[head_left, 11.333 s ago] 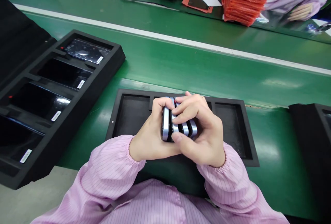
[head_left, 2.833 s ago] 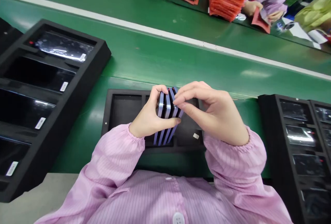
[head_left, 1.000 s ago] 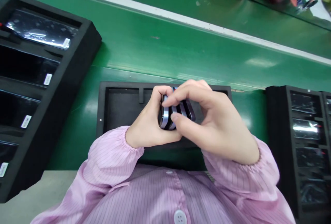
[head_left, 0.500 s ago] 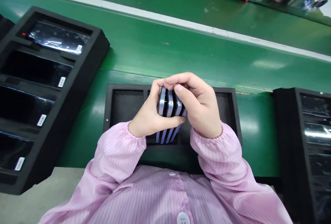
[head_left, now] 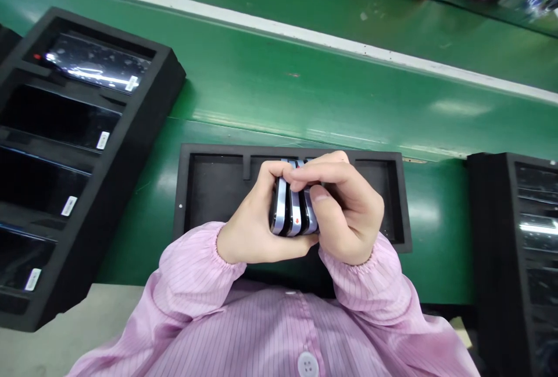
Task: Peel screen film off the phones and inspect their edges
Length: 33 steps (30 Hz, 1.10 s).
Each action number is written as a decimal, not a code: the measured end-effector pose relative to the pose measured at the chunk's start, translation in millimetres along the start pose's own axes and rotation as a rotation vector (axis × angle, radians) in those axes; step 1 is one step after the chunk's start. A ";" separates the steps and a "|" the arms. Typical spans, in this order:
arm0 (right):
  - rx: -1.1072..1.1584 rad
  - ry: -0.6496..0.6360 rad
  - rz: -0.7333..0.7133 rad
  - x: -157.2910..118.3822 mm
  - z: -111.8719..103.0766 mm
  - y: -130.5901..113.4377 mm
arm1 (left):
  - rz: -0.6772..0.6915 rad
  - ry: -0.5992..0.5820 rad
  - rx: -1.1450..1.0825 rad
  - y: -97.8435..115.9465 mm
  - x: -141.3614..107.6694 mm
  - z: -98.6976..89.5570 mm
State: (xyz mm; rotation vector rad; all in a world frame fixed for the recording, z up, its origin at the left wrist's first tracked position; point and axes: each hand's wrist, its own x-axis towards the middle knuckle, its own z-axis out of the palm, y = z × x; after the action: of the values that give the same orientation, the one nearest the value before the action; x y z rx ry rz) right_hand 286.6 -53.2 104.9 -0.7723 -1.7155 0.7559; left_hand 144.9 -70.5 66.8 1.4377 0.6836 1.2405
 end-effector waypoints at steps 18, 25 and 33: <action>-0.164 0.015 0.133 6.6 10.6 7.3 | -0.064 0.030 -0.023 -10.2 12.8 -14.4; -0.205 -0.013 0.231 9.4 12.3 3.3 | -0.064 0.059 -0.041 -11.9 14.7 -16.8; -0.314 -0.124 0.021 7.5 -4.2 -7.1 | -0.082 0.023 -0.060 -3.7 7.7 -10.0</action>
State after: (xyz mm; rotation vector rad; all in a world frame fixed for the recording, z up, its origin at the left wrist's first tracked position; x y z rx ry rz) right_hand 288.0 -50.9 115.7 -0.9750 -1.9693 0.5639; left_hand 138.6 -59.1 64.7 1.3348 0.7084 1.2060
